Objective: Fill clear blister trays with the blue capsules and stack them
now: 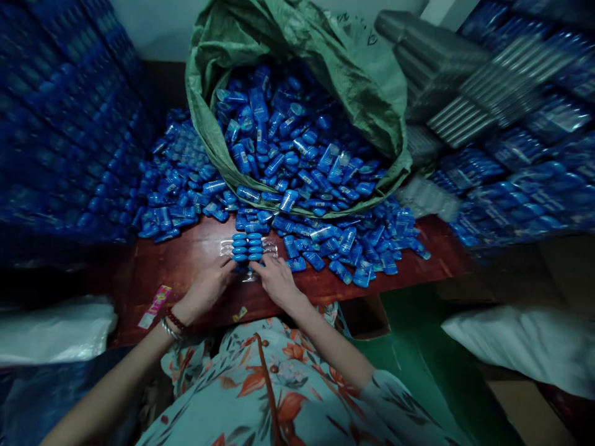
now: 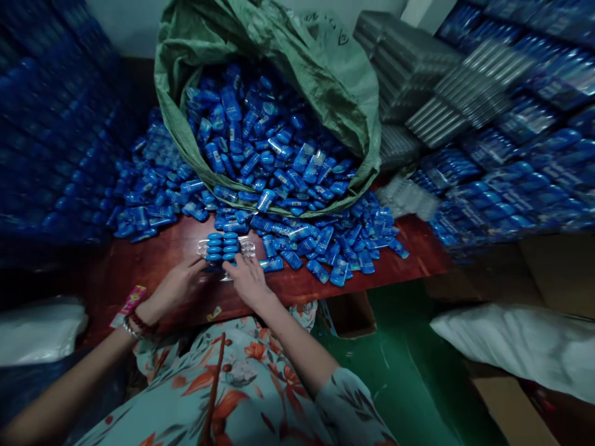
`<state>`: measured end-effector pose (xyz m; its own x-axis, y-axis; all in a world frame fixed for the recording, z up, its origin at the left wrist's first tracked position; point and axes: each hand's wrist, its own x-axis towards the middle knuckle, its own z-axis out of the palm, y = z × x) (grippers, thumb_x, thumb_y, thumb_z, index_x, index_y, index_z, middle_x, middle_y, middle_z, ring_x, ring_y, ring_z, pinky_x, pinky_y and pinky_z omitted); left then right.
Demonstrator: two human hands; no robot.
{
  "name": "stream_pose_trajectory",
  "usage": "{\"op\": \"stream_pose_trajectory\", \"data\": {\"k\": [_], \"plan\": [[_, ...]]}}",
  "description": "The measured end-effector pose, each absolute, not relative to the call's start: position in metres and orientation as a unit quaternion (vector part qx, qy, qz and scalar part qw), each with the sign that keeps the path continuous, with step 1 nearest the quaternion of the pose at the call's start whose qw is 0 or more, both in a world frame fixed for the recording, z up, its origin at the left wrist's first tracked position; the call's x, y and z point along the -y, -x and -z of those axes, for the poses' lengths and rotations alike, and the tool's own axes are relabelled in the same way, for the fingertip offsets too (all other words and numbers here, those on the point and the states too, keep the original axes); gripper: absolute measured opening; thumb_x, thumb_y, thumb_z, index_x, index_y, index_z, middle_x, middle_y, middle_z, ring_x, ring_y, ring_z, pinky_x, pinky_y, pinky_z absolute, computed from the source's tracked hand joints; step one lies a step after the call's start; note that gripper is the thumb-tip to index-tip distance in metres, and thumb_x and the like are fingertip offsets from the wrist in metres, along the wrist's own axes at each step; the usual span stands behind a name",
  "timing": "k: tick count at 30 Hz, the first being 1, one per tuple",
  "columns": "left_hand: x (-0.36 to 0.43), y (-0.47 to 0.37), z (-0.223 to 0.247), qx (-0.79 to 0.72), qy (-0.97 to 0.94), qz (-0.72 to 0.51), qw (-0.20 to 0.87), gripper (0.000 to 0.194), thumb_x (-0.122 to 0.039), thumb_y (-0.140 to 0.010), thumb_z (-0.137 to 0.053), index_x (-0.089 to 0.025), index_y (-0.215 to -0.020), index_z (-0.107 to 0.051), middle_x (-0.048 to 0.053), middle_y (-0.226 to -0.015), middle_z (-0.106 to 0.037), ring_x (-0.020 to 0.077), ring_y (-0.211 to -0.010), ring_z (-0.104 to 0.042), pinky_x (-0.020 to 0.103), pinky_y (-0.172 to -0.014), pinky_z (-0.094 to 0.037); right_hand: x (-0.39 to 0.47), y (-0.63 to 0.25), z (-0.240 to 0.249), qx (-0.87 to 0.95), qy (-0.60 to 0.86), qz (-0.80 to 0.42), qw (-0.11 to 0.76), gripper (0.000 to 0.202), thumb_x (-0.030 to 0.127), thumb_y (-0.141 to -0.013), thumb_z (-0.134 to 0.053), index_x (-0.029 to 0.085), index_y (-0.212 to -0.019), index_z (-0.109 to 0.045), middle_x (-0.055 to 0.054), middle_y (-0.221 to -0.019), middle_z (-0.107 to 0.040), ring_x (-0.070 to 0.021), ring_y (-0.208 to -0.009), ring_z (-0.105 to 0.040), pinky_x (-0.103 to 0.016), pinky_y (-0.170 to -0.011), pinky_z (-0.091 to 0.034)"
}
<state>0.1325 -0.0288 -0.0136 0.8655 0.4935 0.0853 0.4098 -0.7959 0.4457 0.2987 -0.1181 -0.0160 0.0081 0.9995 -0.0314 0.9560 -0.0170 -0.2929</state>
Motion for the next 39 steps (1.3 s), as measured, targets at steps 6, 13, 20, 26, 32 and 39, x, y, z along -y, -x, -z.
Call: {"op": "stream_pose_trajectory", "data": {"k": [6, 13, 20, 26, 32, 39], "plan": [[0.042, -0.131, 0.017, -0.286, -0.940, -0.087, 0.163, 0.037, -0.002, -0.081, -0.039, -0.016, -0.113, -0.051, 0.010, -0.113, -0.055, 0.0220, -0.103, -0.054, 0.036, -0.086, -0.049, 0.119, -0.302, 0.014, 0.697, 0.700, -0.118, 0.102, 0.035, 0.010, -0.089, -0.038, 0.029, -0.112, -0.057, -0.006, -0.103, -0.056, -0.0192, -0.094, -0.055, -0.036, -0.087, -0.037], [0.051, -0.158, 0.011, -0.273, -0.961, 0.001, 0.041, 0.029, 0.000, -0.080, -0.039, -0.012, -0.101, -0.056, 0.011, -0.096, -0.058, 0.0222, -0.088, -0.055, 0.035, -0.077, -0.051, 0.111, -0.297, 0.010, 0.703, 0.697, -0.109, 0.087, 0.034, 0.010, -0.089, -0.039, 0.027, -0.111, -0.058, -0.005, -0.103, -0.058, -0.0157, -0.082, -0.059, -0.033, -0.087, -0.040], [0.054, -0.141, 0.024, -0.341, -0.913, -0.218, 0.041, 0.037, -0.013, -0.088, -0.042, -0.014, -0.125, -0.043, 0.015, -0.118, -0.050, 0.0226, -0.097, -0.055, 0.034, -0.076, -0.051, 0.147, -0.315, 0.039, 0.628, 0.724, -0.030, 0.284, 0.036, 0.024, -0.093, -0.040, 0.024, -0.128, -0.050, -0.008, -0.115, -0.060, -0.0164, -0.102, -0.057, -0.028, -0.086, -0.042], [0.091, -0.204, 0.026, -0.206, -0.948, -0.214, 0.117, 0.018, -0.018, -0.091, -0.043, -0.017, -0.104, -0.056, 0.007, -0.095, -0.058, 0.0158, -0.084, -0.056, 0.027, -0.074, -0.050, 0.180, -0.380, 0.048, 0.462, 0.840, -0.028, 0.284, 0.028, 0.026, -0.092, -0.041, 0.018, -0.106, -0.063, -0.009, -0.098, -0.064, -0.0190, -0.091, -0.060, -0.030, -0.079, -0.046], [0.103, -0.291, 0.032, -0.243, -0.961, 0.058, 0.116, 0.036, -0.004, -0.087, -0.037, -0.006, -0.122, -0.044, 0.019, -0.108, -0.055, 0.0247, -0.097, -0.059, 0.035, -0.073, -0.051, 0.171, -0.388, 0.029, 0.491, 0.864, -0.106, 0.011, 0.046, 0.018, -0.085, -0.048, 0.018, -0.131, -0.043, -0.013, -0.110, -0.055, -0.0182, -0.077, -0.062, -0.026, -0.061, -0.044], [0.097, -0.244, 0.026, -0.214, -0.952, 0.086, 0.202, 0.026, -0.023, -0.086, -0.051, -0.018, -0.112, -0.052, 0.013, -0.115, -0.054, 0.0179, -0.073, -0.064, 0.028, -0.060, -0.050, 0.202, -0.394, 0.041, 0.364, 0.789, -0.352, 0.347, 0.046, 0.032, -0.082, -0.049, 0.021, -0.127, -0.041, -0.004, -0.089, -0.060, -0.0183, -0.069, -0.060, -0.032, -0.064, -0.049]]}}
